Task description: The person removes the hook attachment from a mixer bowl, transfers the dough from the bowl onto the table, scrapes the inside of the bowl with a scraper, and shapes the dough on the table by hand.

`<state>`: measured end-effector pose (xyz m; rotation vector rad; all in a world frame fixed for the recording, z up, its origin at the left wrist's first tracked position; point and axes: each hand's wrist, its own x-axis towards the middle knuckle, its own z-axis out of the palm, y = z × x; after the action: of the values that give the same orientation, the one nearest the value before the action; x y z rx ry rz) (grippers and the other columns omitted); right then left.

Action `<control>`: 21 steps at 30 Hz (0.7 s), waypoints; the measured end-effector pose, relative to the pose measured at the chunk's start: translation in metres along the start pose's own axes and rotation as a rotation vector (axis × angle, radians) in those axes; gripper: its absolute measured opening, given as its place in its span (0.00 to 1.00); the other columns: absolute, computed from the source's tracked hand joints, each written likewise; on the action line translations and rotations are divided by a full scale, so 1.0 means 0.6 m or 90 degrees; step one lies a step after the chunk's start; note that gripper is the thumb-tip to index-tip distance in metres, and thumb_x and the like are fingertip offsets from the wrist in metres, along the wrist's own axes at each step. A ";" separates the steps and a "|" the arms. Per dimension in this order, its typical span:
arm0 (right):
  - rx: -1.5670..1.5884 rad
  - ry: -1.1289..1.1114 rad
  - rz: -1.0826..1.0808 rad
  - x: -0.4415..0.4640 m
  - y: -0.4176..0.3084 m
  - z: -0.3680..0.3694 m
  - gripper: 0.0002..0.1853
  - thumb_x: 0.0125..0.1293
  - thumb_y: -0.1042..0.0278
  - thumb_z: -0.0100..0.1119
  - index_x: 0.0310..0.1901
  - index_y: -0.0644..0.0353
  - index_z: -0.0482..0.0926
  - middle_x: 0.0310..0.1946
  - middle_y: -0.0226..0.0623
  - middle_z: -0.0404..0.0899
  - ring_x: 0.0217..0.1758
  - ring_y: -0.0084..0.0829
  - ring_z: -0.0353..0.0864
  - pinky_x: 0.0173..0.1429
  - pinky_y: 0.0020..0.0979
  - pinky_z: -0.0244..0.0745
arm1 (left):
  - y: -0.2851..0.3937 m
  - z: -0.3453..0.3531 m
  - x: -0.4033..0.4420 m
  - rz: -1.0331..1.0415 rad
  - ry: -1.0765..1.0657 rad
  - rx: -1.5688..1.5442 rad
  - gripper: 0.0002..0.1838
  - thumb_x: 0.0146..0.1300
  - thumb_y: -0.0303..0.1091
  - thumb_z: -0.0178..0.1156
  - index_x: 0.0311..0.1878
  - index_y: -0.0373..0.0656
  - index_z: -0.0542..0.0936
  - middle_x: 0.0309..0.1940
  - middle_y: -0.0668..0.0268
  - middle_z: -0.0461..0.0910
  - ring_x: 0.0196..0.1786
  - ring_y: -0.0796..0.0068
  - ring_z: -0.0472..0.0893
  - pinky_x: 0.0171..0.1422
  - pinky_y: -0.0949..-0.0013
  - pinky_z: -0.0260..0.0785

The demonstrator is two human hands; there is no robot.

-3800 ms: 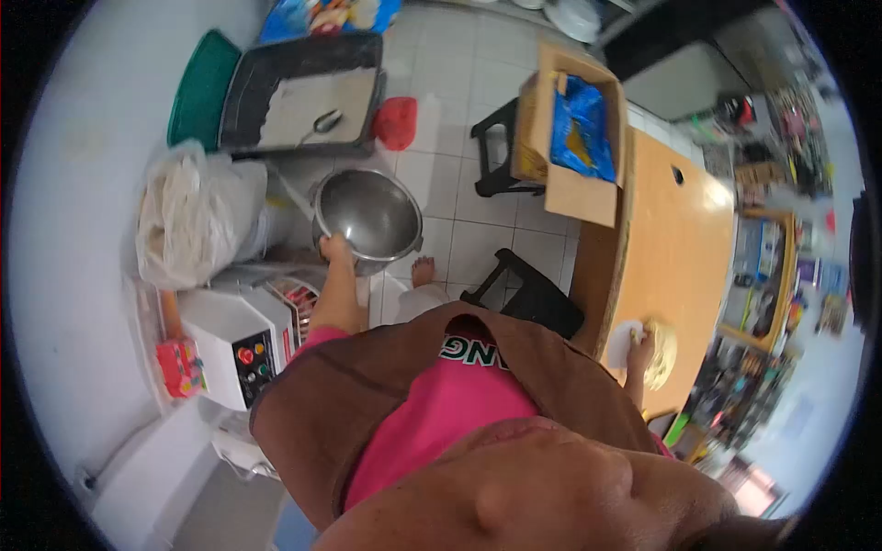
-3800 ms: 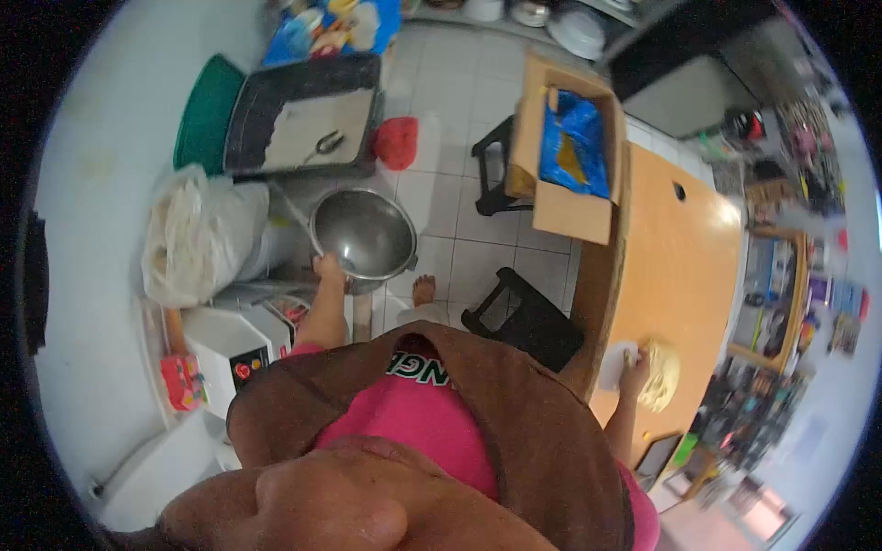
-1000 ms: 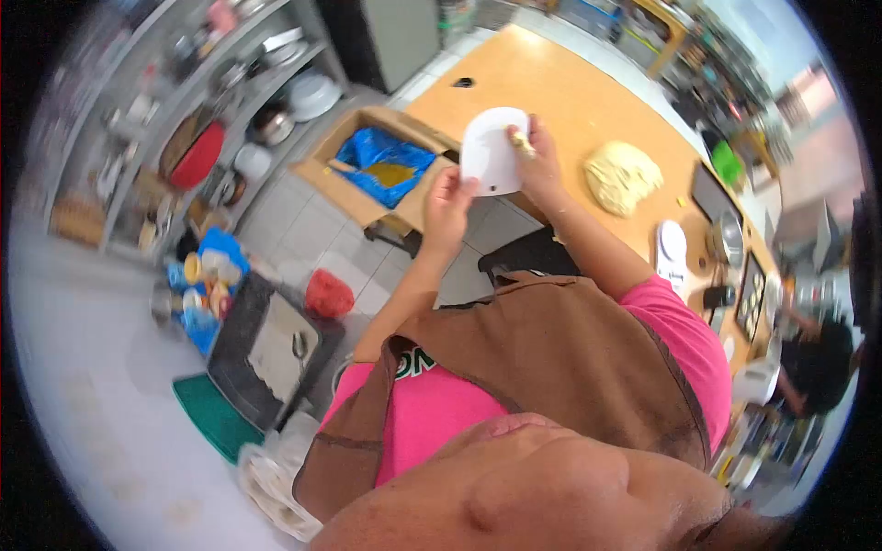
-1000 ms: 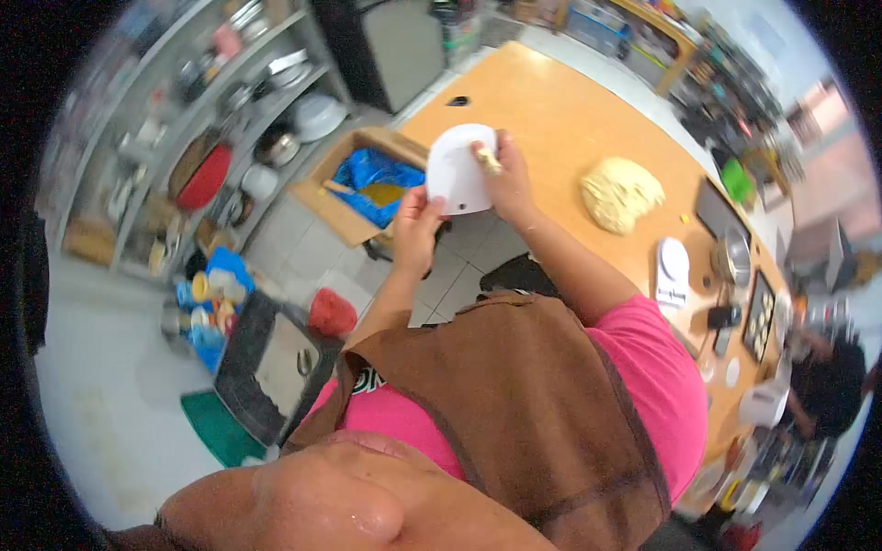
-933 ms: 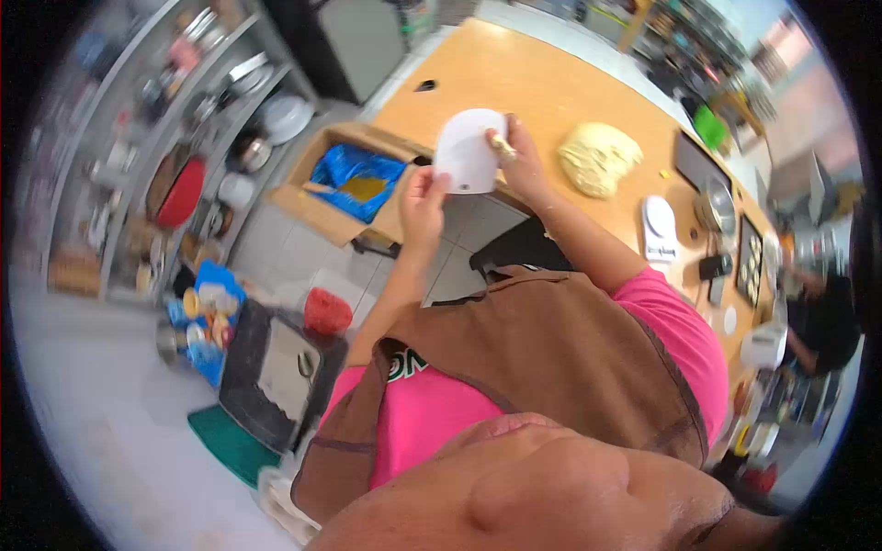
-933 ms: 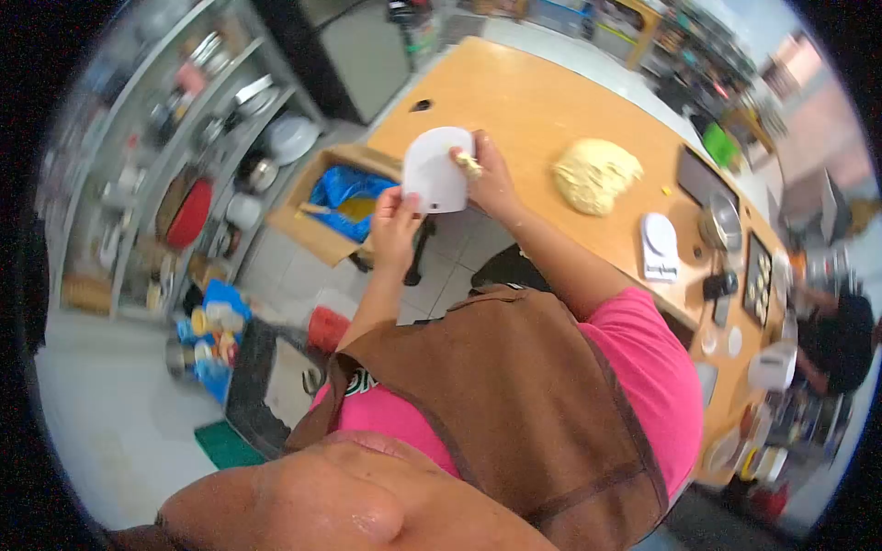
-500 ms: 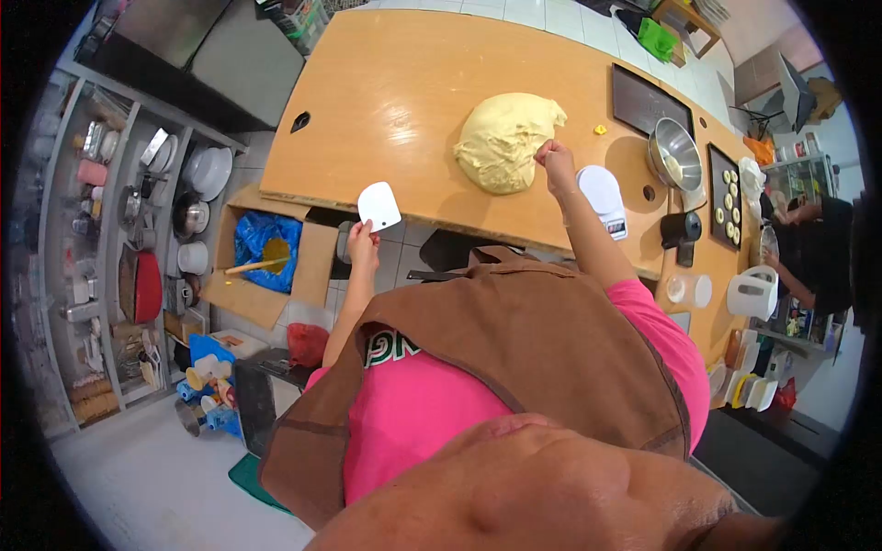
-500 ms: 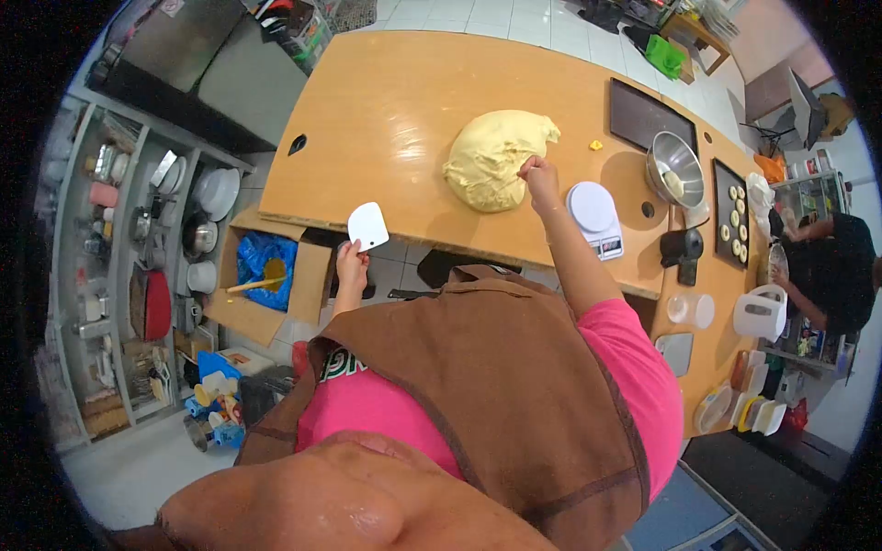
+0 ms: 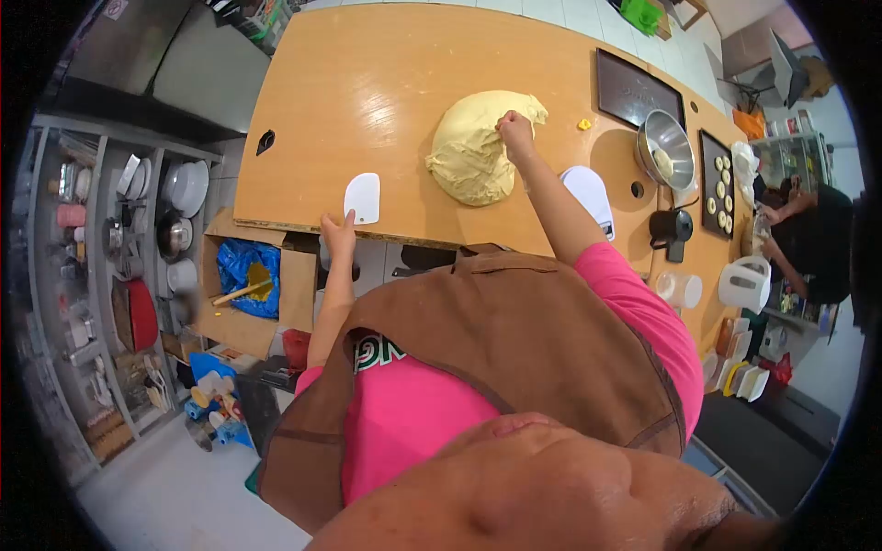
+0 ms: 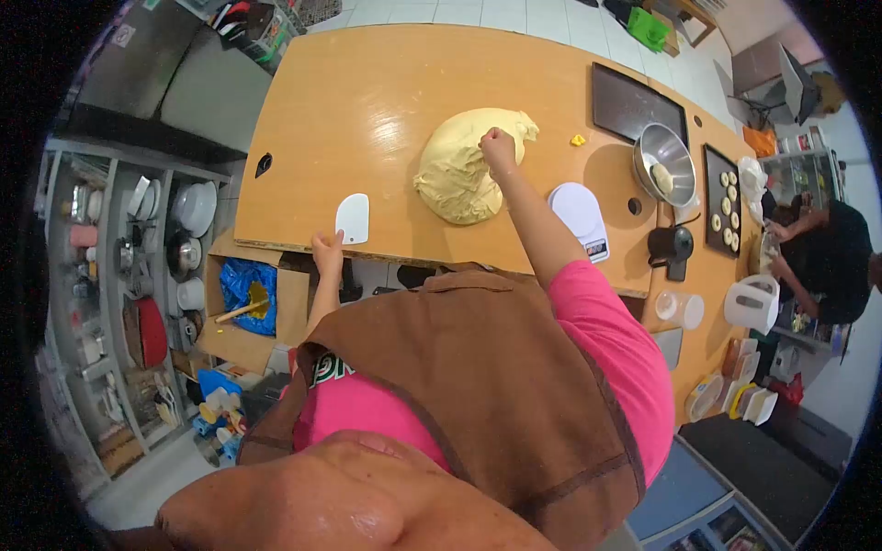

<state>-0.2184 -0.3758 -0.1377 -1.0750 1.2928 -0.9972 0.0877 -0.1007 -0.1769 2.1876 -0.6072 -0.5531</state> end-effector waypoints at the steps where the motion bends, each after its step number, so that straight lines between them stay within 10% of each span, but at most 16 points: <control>1: 0.023 0.015 0.019 -0.002 0.000 0.002 0.07 0.51 0.81 0.44 0.20 0.59 0.70 0.19 0.32 0.71 0.21 0.22 0.65 0.25 0.24 0.59 | 0.006 -0.003 0.001 0.100 0.113 0.162 0.30 0.57 0.39 0.64 0.58 0.33 0.67 0.52 0.54 0.71 0.56 0.60 0.70 0.60 0.60 0.62; 4: 0.199 0.063 0.020 -0.008 -0.014 0.023 0.08 0.52 0.82 0.43 0.22 0.57 0.66 0.16 0.29 0.65 0.19 0.23 0.61 0.23 0.25 0.57 | 0.061 -0.015 -0.014 0.335 0.088 0.128 0.31 0.54 0.37 0.67 0.58 0.34 0.67 0.55 0.53 0.69 0.58 0.58 0.68 0.61 0.60 0.62; 8: 0.512 0.065 0.033 -0.052 -0.059 0.069 0.13 0.47 0.89 0.43 0.23 0.54 0.62 0.14 0.27 0.59 0.17 0.24 0.58 0.28 0.28 0.60 | 0.214 0.024 -0.088 0.515 -0.395 -0.114 0.31 0.51 0.30 0.69 0.58 0.37 0.68 0.53 0.54 0.70 0.53 0.65 0.72 0.58 0.66 0.65; 13: 0.526 0.117 -0.086 -0.121 -0.140 0.111 0.11 0.49 0.86 0.49 0.28 0.55 0.64 0.21 0.27 0.63 0.22 0.22 0.61 0.28 0.23 0.60 | 0.336 0.050 -0.223 0.050 -0.723 -0.480 0.32 0.54 0.30 0.68 0.59 0.31 0.66 0.54 0.54 0.71 0.57 0.71 0.72 0.58 0.69 0.68; 21: 0.022 0.240 -0.400 -0.193 -0.191 0.109 0.09 0.46 0.82 0.53 0.28 0.59 0.66 0.21 0.27 0.61 0.24 0.19 0.60 0.29 0.23 0.59 | 0.329 0.045 -0.245 -0.060 -0.786 -0.512 0.21 0.58 0.26 0.63 0.53 0.30 0.70 0.45 0.60 0.77 0.47 0.71 0.78 0.56 0.69 0.71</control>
<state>-0.1545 -0.2859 -0.0006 -1.3461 1.2428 -1.7530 -0.0911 -0.1448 -0.0117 0.9387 -0.6897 -1.8454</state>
